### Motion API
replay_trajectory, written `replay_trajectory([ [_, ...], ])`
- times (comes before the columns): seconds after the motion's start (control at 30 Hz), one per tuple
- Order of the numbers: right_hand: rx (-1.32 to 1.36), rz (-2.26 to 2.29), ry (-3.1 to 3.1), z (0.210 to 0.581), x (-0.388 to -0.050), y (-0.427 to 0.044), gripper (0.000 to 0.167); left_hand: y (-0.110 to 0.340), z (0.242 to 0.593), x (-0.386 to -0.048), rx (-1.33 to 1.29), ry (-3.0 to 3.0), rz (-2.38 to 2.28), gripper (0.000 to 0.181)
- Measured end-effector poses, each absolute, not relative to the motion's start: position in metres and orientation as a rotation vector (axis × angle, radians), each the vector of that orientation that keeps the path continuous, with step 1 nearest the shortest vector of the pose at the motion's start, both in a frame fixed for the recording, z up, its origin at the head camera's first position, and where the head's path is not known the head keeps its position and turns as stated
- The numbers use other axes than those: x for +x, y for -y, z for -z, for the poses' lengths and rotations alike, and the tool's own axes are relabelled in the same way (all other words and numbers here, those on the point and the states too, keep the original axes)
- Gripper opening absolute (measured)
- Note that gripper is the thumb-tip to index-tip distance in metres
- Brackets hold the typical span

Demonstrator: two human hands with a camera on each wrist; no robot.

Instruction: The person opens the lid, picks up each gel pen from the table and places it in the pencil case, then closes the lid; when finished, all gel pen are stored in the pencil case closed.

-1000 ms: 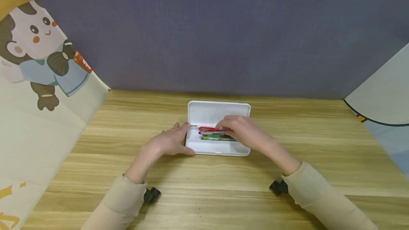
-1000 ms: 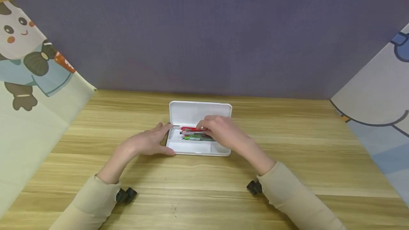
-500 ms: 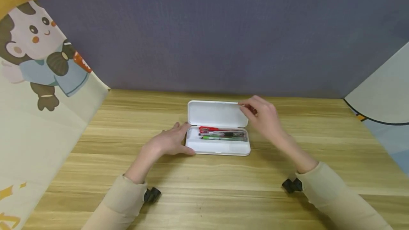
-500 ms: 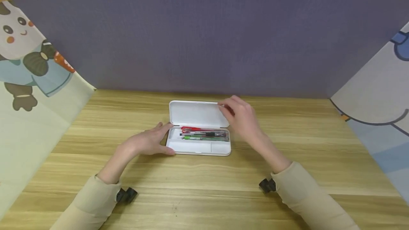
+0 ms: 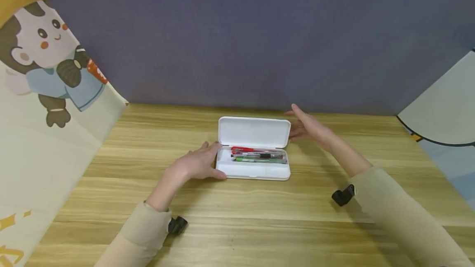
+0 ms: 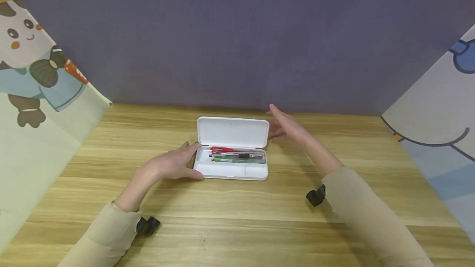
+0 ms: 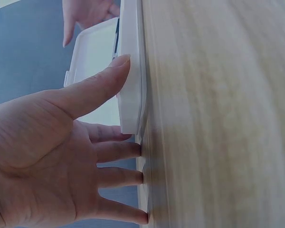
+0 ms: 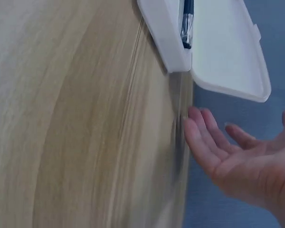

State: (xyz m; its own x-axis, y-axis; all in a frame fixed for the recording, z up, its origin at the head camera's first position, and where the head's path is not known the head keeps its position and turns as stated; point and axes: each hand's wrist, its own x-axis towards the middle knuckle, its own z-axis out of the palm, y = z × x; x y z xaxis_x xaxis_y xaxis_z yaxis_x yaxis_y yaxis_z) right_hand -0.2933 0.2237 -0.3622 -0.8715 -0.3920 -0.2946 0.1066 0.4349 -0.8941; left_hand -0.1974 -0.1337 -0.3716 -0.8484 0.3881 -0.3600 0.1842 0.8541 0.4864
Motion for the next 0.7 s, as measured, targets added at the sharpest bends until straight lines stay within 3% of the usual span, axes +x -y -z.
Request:
replay_trajectory([
  [0.27, -0.221, 1.354, -1.967, 0.373, -0.307, -0.222, 0.109, 0.131, 0.373, -0.199, 0.418, -2.575, -0.600, 0.100],
  [0.7, -0.226, 1.267, -1.934, 0.371, -0.308, -0.205, 0.084, 0.129, 0.372, -0.201, 0.404, -2.574, -0.596, 0.099],
])
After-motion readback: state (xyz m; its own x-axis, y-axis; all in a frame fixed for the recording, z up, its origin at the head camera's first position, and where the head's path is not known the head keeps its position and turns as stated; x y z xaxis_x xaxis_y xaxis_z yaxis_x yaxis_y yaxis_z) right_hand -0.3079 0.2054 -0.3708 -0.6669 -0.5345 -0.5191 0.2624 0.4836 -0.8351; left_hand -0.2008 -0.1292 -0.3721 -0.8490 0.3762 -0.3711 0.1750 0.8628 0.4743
